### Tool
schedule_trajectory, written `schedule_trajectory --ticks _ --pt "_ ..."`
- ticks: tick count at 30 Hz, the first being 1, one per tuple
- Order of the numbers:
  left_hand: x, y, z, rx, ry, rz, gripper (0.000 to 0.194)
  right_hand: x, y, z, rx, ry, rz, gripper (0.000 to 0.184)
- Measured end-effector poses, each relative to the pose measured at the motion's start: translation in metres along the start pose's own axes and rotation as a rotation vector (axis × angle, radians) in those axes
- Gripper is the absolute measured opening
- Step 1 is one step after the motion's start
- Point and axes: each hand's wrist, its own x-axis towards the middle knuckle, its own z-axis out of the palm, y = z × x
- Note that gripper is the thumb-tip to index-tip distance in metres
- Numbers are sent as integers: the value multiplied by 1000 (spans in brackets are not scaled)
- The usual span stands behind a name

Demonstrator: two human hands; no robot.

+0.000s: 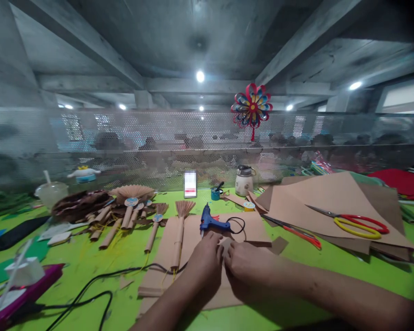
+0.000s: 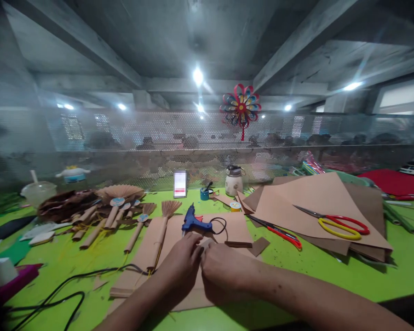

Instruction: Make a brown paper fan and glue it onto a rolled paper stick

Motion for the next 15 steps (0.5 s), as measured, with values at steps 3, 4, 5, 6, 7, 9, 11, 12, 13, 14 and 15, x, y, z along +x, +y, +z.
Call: schedule_trajectory --ticks 3,4,5,6,7,9,11,12,13,14,15 --pt "4 1 -3 -54 -8 -45 20 -6 5 -8 -30 -10 -82 17" --pt "5 1 -4 -65 -5 -54 21 -8 7 -11 -16 -38 -106 16" --pt "6 0 -4 -74 -1 -60 21 -11 9 -12 -7 -61 -128 15" --pt "6 0 -3 -81 2 -64 21 -12 10 -12 -7 -71 -144 15" --pt "6 -1 -3 -88 2 -68 20 -13 10 -11 -18 -63 -159 16" --pt "7 -2 -1 -102 6 -79 18 -11 9 -5 -45 -9 -177 20" --pt "7 -4 0 -112 9 -92 18 -8 5 3 -39 54 -158 21" --pt "8 -5 0 -116 10 -95 17 -6 3 5 -23 84 -135 21" --pt "8 -6 -1 -127 9 -101 17 -6 1 7 1 113 -109 20" --pt "9 -7 -1 -151 8 -111 17 -7 1 8 33 138 -83 20" --pt "10 -8 -2 -202 3 -130 16 -9 1 7 75 159 -60 19"
